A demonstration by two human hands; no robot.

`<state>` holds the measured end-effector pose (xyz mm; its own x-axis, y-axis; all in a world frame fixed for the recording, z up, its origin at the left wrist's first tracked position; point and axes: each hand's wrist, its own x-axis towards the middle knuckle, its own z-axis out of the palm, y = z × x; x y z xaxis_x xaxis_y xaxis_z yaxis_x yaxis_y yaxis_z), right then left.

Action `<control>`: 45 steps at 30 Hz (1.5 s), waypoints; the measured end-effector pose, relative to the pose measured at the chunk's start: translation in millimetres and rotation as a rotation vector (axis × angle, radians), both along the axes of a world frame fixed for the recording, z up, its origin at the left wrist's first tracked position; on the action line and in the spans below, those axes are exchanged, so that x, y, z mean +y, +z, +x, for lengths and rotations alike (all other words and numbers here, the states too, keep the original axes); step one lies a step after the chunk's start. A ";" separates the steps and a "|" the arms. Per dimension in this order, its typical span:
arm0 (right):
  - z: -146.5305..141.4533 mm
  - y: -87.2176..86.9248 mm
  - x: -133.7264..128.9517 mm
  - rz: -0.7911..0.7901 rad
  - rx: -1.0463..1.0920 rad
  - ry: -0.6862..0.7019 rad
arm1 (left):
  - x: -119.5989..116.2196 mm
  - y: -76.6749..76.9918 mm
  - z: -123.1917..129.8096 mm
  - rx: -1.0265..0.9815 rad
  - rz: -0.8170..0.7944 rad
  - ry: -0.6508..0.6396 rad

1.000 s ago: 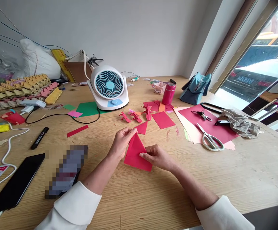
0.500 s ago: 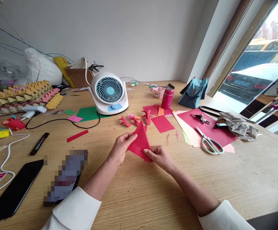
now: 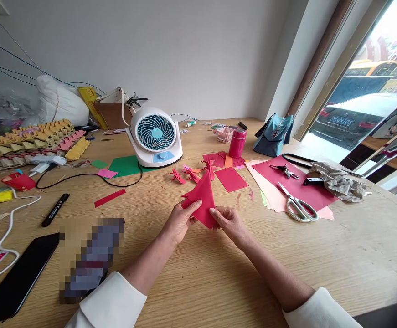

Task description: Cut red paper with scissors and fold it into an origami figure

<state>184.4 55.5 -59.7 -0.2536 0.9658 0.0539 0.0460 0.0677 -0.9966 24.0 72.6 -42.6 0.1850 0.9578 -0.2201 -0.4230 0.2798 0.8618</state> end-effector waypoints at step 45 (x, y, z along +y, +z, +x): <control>49.9 17.3 16.0 0.105 -0.208 0.006 | 0.8 9.3 -13.4 0.975 0.815 -0.260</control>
